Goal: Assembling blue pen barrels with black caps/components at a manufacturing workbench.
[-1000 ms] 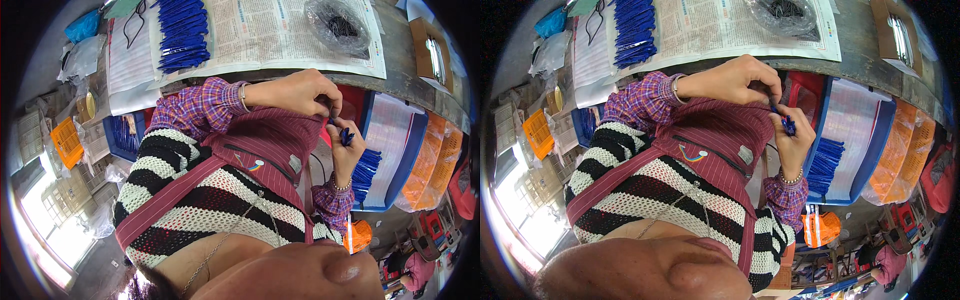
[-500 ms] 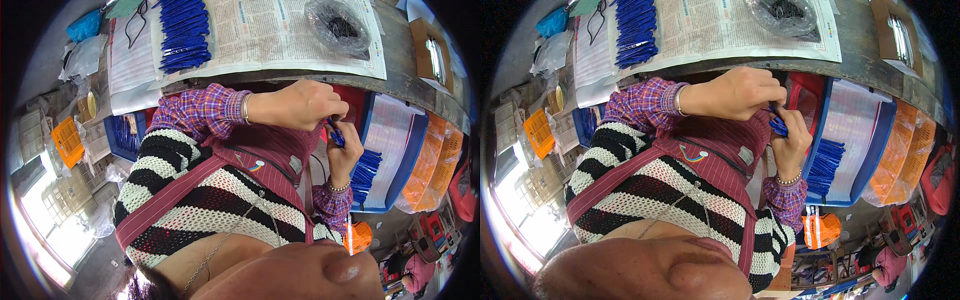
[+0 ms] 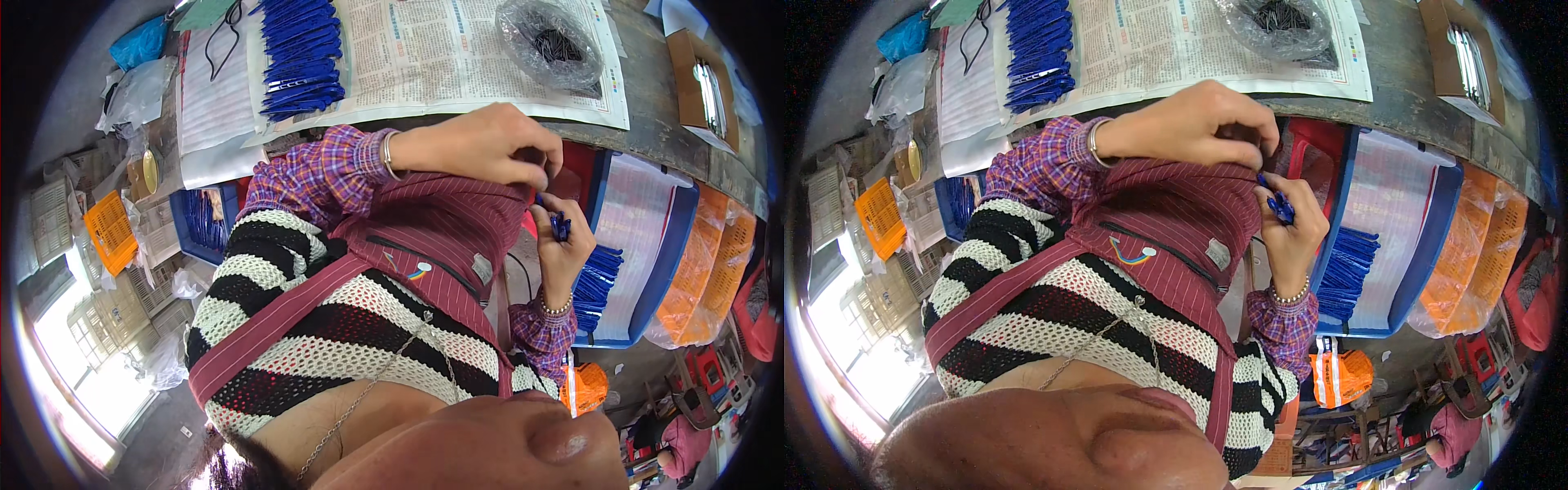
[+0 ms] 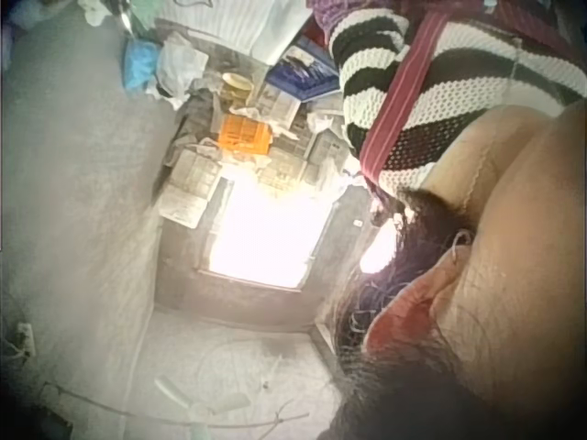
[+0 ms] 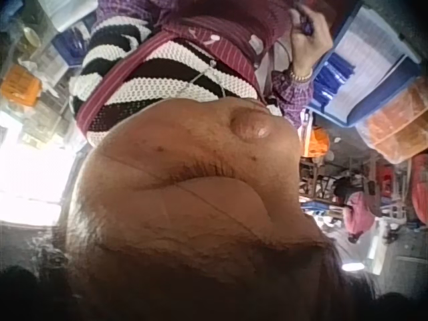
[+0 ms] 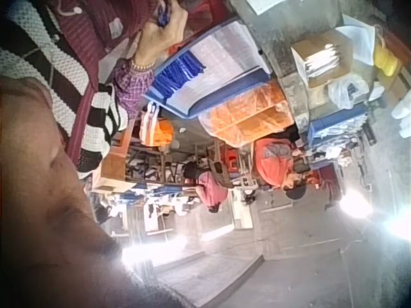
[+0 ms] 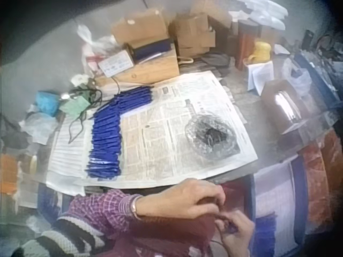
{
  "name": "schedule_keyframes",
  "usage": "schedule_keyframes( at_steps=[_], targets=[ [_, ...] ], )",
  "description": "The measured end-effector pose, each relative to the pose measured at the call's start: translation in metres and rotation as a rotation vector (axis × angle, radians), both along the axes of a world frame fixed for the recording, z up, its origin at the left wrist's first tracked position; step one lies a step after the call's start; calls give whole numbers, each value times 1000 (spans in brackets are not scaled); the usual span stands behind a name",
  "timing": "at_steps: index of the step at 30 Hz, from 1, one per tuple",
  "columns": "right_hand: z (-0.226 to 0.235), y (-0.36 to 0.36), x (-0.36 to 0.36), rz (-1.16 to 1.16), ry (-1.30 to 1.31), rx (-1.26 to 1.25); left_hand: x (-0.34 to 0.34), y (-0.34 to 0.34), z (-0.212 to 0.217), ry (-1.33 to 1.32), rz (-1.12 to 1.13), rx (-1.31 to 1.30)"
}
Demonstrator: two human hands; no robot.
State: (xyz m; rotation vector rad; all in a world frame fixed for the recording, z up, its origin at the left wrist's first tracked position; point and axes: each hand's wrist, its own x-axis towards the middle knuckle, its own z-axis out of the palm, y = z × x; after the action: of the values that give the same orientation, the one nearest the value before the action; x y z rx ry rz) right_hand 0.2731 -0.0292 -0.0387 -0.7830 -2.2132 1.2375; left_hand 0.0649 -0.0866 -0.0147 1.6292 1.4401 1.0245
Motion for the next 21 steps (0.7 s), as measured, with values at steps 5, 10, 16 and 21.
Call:
schedule_keyframes(
  at_steps=[5, 10, 16, 21],
  targets=[
    [1, -2, -2, 28, 7, -20, -1, -1, -4, -10, -78, -87],
    [-2, -1, 0, 33, -10, -37, 4, -2, -14, -5, -141, -90],
    [-1, -2, 1, 35, -12, -69, 4, 0, -13, 3, -147, -70],
    [-1, 0, 4, 40, -16, -162, 1, -1, -8, 12, -116, -52]
  ],
)
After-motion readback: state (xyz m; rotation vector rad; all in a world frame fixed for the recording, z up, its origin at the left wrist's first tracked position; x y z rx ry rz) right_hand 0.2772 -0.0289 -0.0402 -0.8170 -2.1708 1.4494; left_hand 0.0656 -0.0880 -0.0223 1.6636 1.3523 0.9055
